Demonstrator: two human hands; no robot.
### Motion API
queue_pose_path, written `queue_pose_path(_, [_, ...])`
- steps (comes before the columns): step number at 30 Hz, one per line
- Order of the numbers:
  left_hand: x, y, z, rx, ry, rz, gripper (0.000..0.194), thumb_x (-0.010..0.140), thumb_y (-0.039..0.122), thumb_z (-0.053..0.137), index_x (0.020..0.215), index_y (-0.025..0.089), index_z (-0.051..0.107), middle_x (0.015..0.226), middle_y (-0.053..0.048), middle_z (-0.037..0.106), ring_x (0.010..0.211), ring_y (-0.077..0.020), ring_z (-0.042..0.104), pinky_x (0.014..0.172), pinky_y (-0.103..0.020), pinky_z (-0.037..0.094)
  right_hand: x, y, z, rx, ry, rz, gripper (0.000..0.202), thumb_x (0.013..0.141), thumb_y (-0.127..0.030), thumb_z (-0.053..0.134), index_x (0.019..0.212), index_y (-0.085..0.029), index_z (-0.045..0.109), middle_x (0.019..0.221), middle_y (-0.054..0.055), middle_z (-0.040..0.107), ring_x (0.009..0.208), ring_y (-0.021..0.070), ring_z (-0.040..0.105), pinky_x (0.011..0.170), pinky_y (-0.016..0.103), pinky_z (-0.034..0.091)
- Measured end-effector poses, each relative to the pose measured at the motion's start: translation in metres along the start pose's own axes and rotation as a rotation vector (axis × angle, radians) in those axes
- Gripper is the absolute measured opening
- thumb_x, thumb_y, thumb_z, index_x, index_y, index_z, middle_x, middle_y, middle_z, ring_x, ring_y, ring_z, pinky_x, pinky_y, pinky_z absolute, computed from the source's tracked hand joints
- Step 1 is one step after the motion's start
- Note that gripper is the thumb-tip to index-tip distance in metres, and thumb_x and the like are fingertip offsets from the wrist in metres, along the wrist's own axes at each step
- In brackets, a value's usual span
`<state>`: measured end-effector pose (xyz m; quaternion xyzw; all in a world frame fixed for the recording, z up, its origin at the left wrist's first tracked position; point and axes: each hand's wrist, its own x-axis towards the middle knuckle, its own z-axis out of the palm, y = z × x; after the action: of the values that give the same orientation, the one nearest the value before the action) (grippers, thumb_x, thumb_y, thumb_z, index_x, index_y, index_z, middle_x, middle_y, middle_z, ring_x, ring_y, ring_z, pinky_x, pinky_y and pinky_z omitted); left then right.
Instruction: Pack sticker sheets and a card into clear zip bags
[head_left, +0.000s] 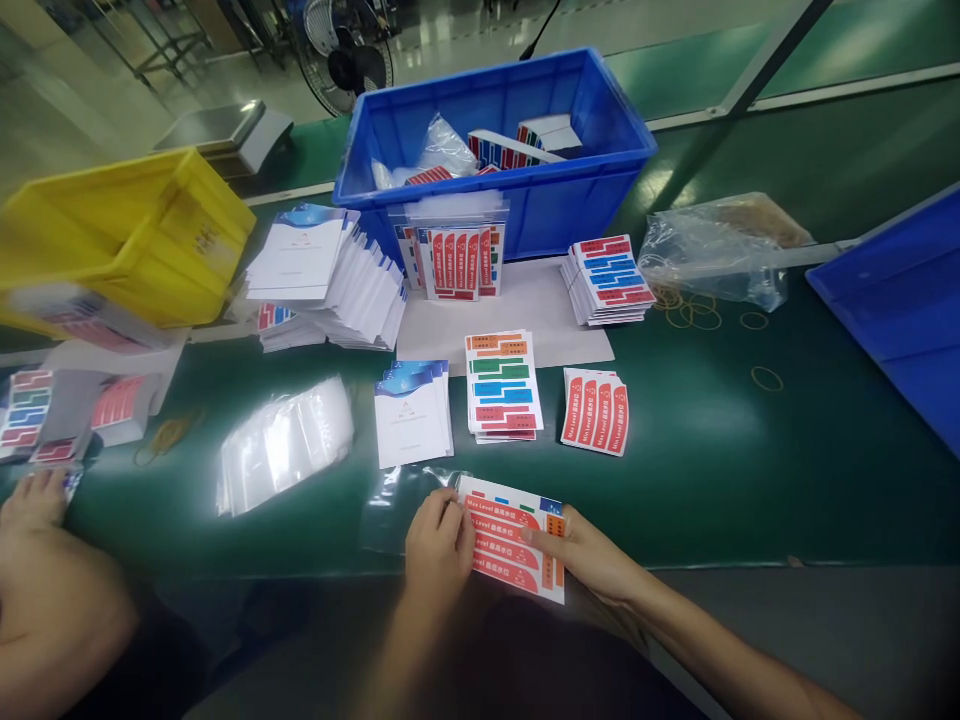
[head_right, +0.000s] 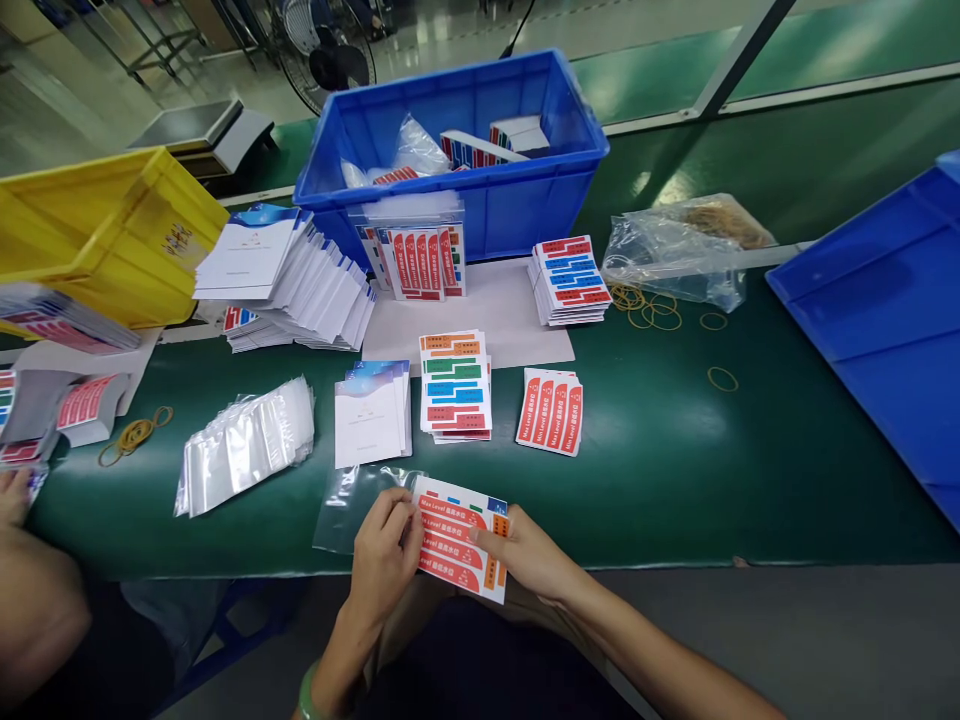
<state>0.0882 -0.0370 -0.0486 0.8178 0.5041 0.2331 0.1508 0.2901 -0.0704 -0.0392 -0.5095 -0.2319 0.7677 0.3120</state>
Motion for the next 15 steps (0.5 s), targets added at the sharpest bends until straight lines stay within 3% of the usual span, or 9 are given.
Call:
queue_pose_path(5, [0.002,0.002,-0.004,0.03,-0.042,0.078,0.01,0.086,0.011,0.05,0.085,0.02,0.054,0.096,-0.006,0.064,0.082,-0.0167,0.061,0.071,-0.03,0.053,0.002,-0.001,0.005,-0.111,0.023,-0.08,0.056,0.067,-0.064,0.072,0.088,-0.012,0.07,0.078,0.008,0.073,0.07,0.0259,0.066,0.07,0.039,0.053])
queue_pose_path(11, [0.001,0.009,-0.013,0.08,-0.062,0.01,0.012,0.087,0.011,0.046,0.08,0.019,0.051,0.083,-0.005,0.061,0.071,-0.016,0.06,0.064,-0.029,0.052,0.006,0.0,0.026,-0.158,0.009,-0.16,0.058,0.076,-0.067,0.062,0.091,-0.012,0.069,0.08,0.007,0.071,0.074,0.0253,0.064,0.069,0.036,0.051])
queue_pose_path(15, [0.0,0.01,-0.021,-0.052,-0.081,-0.083,0.012,0.089,0.012,0.044,0.082,0.02,0.051,0.085,-0.004,0.06,0.072,-0.0139,0.06,0.064,-0.025,0.051,0.005,-0.01,0.028,-0.17,-0.052,-0.178,0.052,0.082,-0.064,0.056,0.092,-0.014,0.067,0.08,0.005,0.069,0.074,0.0226,0.063,0.073,0.036,0.051])
